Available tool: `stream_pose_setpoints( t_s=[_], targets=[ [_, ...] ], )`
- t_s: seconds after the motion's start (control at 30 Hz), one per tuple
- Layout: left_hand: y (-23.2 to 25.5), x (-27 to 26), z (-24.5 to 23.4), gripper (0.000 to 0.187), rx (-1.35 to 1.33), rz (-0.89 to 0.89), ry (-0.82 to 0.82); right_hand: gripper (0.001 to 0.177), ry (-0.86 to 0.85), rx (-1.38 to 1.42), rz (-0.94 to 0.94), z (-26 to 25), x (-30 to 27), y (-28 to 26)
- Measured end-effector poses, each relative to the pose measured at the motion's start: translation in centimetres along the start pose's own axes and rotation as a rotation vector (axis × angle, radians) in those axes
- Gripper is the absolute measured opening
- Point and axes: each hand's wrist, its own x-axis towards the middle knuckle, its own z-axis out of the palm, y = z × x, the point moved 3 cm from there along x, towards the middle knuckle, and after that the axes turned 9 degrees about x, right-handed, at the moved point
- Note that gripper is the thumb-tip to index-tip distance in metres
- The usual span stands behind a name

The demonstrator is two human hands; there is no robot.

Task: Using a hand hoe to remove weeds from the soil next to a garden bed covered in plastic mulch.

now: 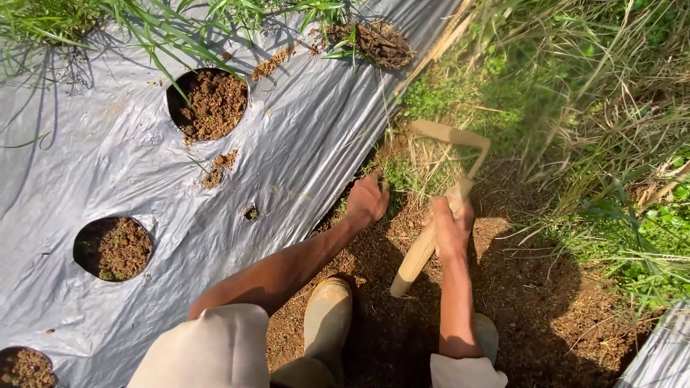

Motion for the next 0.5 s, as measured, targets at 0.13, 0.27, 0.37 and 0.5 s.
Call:
stream_pose_setpoints(
  t_s=[0.13,0.27,0.37,0.5],
  targets=[
    [1.0,-0.9,-0.8,0.045,0.174,0.011,-0.028,0.052,-0.064,0.023,-0.041,0.2,-0.3,0.8],
    [-2.5,0.9,2.7,0.040,0.056,0.015,-0.060,0.057,-0.196,-0.257,0.073,-0.4,0.7,5.0],
    [-1.4,-2.1,3.3,0.038,-0.003,0.064,-0.112,0.054,-0.172,-0.199,0.046,-0.5,-0.1,2.5],
    [1.9,-6.3,1.4,0.042,0.165,0.164,-0.087,0.033,-0.103,-0.066,-0.052,-1.2,0.0,0.1]
  ],
)
